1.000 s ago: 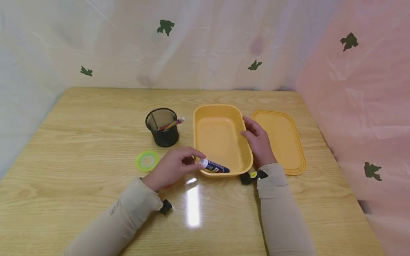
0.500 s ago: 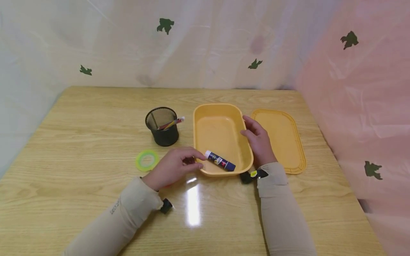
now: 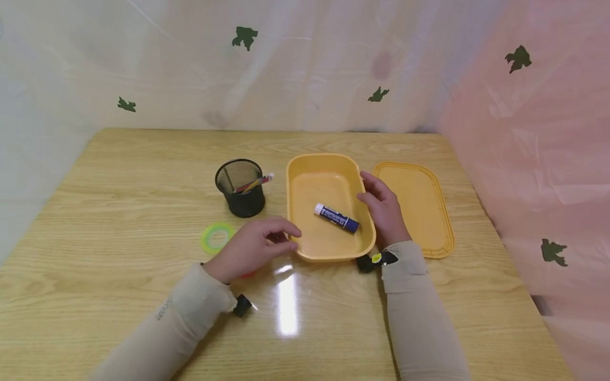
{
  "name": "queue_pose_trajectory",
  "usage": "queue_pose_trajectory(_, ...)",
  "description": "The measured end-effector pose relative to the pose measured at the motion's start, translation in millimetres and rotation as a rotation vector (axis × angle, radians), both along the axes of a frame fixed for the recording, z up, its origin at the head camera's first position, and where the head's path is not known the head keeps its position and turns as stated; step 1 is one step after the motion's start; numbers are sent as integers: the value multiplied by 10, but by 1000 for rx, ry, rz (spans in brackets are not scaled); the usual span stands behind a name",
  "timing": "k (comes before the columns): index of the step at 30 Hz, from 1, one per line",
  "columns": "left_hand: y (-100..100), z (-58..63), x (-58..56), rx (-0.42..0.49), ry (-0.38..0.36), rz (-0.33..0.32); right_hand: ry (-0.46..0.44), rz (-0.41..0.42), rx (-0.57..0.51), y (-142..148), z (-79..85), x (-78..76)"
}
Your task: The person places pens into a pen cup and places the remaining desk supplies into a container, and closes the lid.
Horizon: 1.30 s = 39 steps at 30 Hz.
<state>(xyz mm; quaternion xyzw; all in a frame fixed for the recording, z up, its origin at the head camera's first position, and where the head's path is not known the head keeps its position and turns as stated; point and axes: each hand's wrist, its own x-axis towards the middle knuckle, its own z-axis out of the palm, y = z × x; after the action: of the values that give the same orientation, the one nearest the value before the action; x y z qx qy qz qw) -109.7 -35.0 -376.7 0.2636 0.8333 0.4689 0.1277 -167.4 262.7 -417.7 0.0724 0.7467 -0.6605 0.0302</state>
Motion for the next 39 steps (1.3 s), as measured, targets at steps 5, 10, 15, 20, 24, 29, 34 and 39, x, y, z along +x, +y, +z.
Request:
queue_pose_trajectory(5,-107,52,-6,8,11,11,-6,2,0,3,3,6)
queue_pose_trajectory(10,-213,97,-4,11,38,37,-17,1,14,13,-2,2)
queue_pose_trajectory(15,-298,143,27,-16,36,43,-15,-3,8,20,1,6)
queue_pose_trajectory(20,-373,149,69,-40,46,21,-11,4,-1,16,10,14)
queue_pose_trajectory(24,-454,140,113,-58,91,14,-6,-1,-15,2,5,6)
queue_pose_trajectory(29,-564,129,198,-73,95,3,-3,-9,-42,-18,-7,-8)
queue_pose_trajectory(34,-651,95,250,-82,120,2,-1,-5,-56,-15,-7,-16)
queue_pose_trajectory(39,-730,98,290,-94,141,5,-5,-8,-46,3,-14,-13)
